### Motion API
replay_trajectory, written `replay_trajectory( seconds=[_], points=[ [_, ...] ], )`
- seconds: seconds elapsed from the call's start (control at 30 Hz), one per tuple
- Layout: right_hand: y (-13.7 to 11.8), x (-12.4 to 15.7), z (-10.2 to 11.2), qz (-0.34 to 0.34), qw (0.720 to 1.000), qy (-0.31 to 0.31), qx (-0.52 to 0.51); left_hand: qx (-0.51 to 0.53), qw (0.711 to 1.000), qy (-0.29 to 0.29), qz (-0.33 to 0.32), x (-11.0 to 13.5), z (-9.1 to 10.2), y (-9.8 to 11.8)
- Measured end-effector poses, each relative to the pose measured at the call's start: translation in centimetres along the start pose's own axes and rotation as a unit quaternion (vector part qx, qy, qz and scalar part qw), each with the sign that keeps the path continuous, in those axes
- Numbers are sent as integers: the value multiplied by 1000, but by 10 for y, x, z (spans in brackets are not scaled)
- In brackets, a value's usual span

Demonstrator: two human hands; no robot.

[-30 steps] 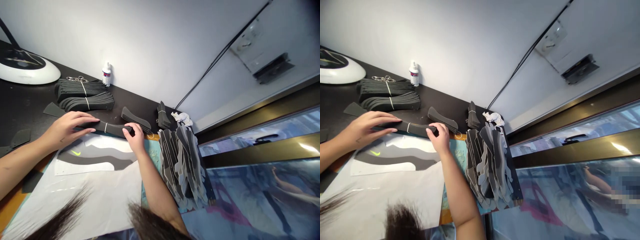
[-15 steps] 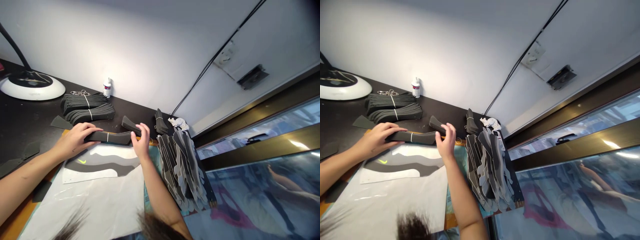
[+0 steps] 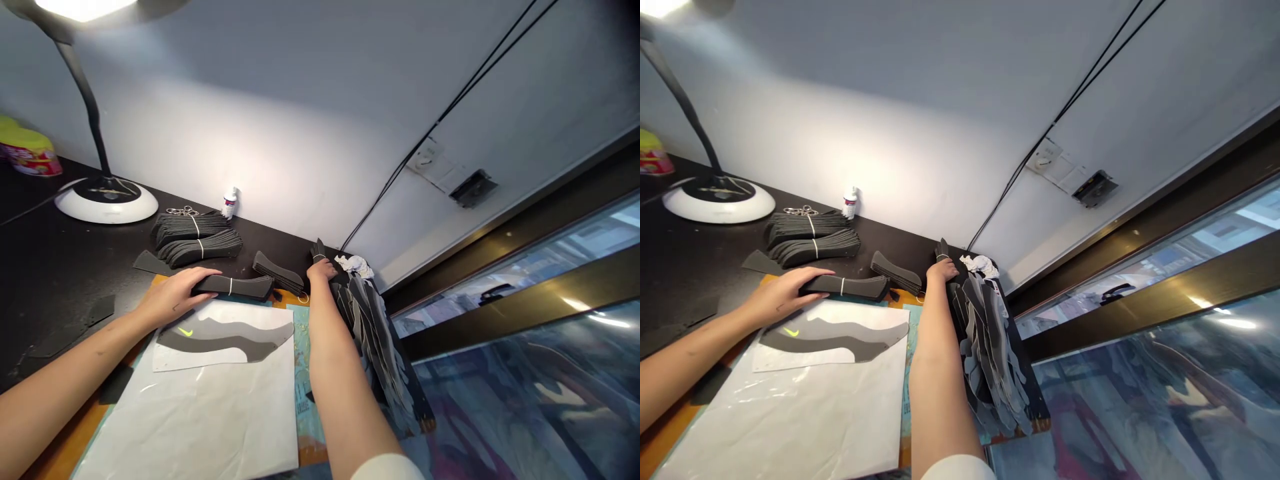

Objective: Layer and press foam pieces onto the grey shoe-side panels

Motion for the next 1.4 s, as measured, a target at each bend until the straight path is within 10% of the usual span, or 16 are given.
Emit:
replay_trajectory(
  seconds=[0.2,0.53,1.0,1.1,1.23,1.4],
  points=[
    [-16,6,17,22,998,15,51,-8,998,40,54,3,-1,-18],
    [-40,141,-6,421,905,-33,-54,227,958,121,129,-3,15,11],
    [14,133,-44,342,901,-120,-240,141,971,142,131,-3,21,14],
    [9,138,-36,359,904,-77,-218,85,971,208,79,-2,34,30],
    [-10,167,-21,418,899,-12,-135,-38,936,291,-196,2,50,96],
    [-28,204,-24,401,868,-176,-235,-49,892,218,-392,13,30,150]
  ],
)
Point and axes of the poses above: each hand's wrist, its own x-axis away from the middle knuckle, its own z-axis out of the back of the hand, y = z × x, the point moved 6 cm from there along -x, towards the middle knuckle, and after that the axes turned 12 degrees about -z, right-handed, at the moved point
